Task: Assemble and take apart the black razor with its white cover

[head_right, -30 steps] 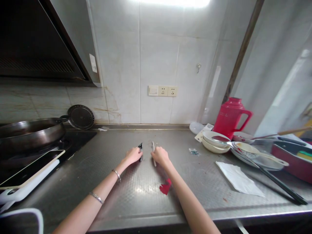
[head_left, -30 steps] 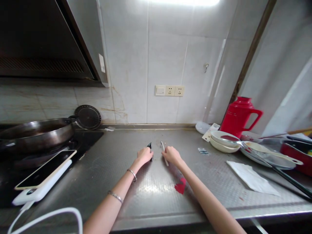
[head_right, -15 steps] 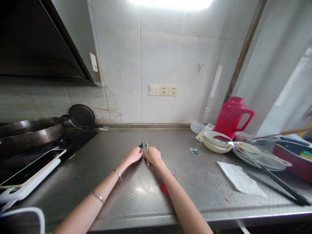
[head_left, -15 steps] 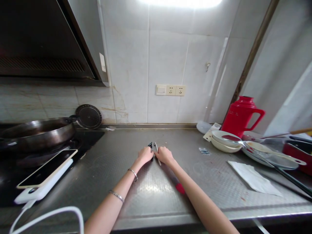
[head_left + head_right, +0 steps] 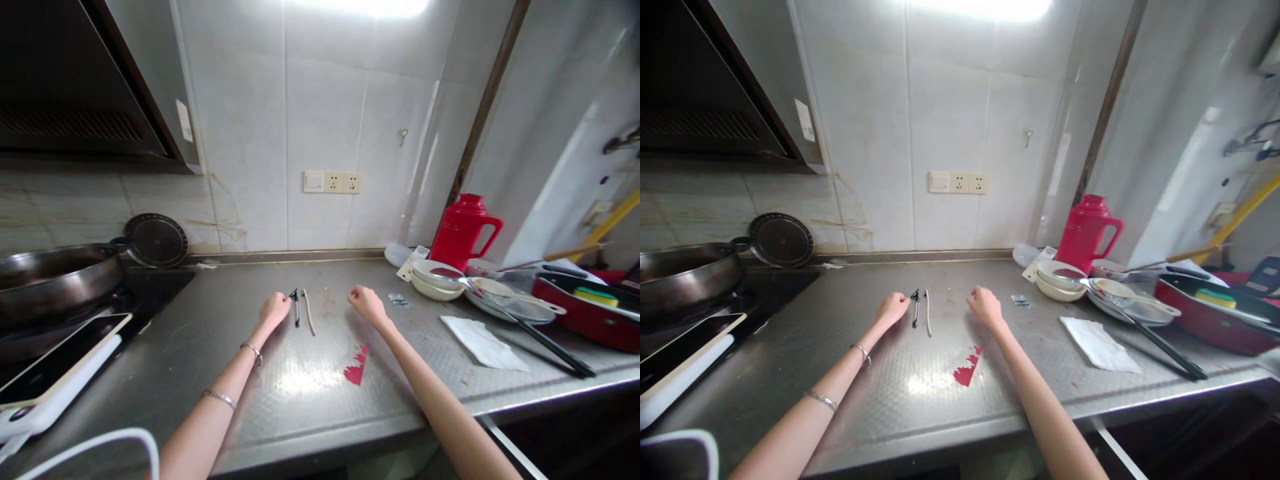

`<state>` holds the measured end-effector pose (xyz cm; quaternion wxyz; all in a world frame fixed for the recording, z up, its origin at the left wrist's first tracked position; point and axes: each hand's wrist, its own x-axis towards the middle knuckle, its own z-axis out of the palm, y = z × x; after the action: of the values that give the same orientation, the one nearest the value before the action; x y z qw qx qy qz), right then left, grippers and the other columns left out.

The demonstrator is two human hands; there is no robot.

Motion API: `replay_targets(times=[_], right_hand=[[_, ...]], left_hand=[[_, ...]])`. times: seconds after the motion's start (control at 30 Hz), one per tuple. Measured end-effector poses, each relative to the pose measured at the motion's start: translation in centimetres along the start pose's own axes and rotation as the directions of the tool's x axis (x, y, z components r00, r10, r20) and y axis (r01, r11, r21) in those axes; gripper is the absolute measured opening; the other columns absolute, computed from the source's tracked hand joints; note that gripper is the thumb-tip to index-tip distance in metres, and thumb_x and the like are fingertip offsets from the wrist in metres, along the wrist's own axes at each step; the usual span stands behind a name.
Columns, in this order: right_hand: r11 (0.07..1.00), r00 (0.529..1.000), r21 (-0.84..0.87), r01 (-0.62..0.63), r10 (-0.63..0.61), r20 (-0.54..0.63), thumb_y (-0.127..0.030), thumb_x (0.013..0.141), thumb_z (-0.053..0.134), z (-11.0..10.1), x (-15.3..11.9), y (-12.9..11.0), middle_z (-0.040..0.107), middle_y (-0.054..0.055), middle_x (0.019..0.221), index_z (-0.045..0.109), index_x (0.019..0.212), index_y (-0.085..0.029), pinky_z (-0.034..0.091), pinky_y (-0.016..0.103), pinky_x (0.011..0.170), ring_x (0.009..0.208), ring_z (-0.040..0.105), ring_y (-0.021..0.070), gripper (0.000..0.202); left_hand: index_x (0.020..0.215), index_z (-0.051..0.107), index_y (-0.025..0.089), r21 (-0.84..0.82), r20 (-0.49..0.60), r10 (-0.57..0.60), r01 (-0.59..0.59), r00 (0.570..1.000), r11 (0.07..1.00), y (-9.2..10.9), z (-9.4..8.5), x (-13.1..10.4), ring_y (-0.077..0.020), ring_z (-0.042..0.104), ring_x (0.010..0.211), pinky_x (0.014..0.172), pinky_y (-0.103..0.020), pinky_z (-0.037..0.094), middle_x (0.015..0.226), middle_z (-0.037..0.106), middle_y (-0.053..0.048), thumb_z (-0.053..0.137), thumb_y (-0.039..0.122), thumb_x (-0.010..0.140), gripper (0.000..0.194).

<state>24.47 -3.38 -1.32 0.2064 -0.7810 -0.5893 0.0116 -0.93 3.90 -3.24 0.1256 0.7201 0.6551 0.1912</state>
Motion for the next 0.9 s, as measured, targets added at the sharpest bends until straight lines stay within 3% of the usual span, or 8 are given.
replay_targets(times=[0.2,0.33,0.53,0.9], right_hand=[[0.981,0.970,-0.049,-0.187,0.177,-0.164,-0.033,0.080,0.047,-1.9,0.1,9.5,0.059,0.011,0.109,0.058,0.109,-0.016,0.039,0.026,0.075,0.102,0.053,0.0232,0.035],[0.955,0.953,-0.108,-0.276,0.257,-0.162,-0.042,0.080,0.047,-2.0,-0.5,12.6,0.059,0.014,0.109,0.056,0.115,-0.015,0.038,0.031,0.078,0.106,0.049,0.0293,0.045],[0.954,0.958,-0.127,-0.272,0.257,-0.124,-0.045,0.079,0.047,-1.7,-0.5,13.2,0.062,0.012,0.108,0.054,0.118,-0.015,0.039,0.034,0.080,0.106,0.049,0.0311,0.050],[0.957,0.952,-0.108,-0.271,0.249,-0.181,-0.044,0.081,0.047,-1.2,-0.3,12.5,0.060,0.012,0.113,0.058,0.116,-0.020,0.038,0.041,0.083,0.108,0.048,0.0313,0.044]], left_hand=[[0.068,0.063,0.016,-0.014,-0.039,-0.051,0.051,0.998,0.999,-1.1,-0.5,0.7,-0.0185,0.061,0.070,0.051,-0.023,0.031,0.078,0.068,-0.009,0.041,0.033,0.080,0.030],[0.064,0.061,0.017,-0.028,-0.046,-0.049,0.048,0.998,0.998,-1.5,-0.7,0.9,-0.0182,0.060,0.067,0.051,-0.023,0.030,0.074,0.067,-0.009,0.040,0.034,0.079,0.031],[0.064,0.061,0.017,-0.030,-0.053,-0.049,0.047,0.997,0.998,-1.7,-0.7,1.0,-0.0188,0.059,0.066,0.051,-0.024,0.030,0.073,0.066,-0.008,0.041,0.035,0.078,0.031],[0.066,0.062,0.018,-0.015,-0.059,-0.038,0.037,0.998,0.999,-2.0,-0.1,1.2,-0.0201,0.061,0.069,0.051,-0.024,0.032,0.074,0.067,-0.008,0.040,0.034,0.078,0.030]])
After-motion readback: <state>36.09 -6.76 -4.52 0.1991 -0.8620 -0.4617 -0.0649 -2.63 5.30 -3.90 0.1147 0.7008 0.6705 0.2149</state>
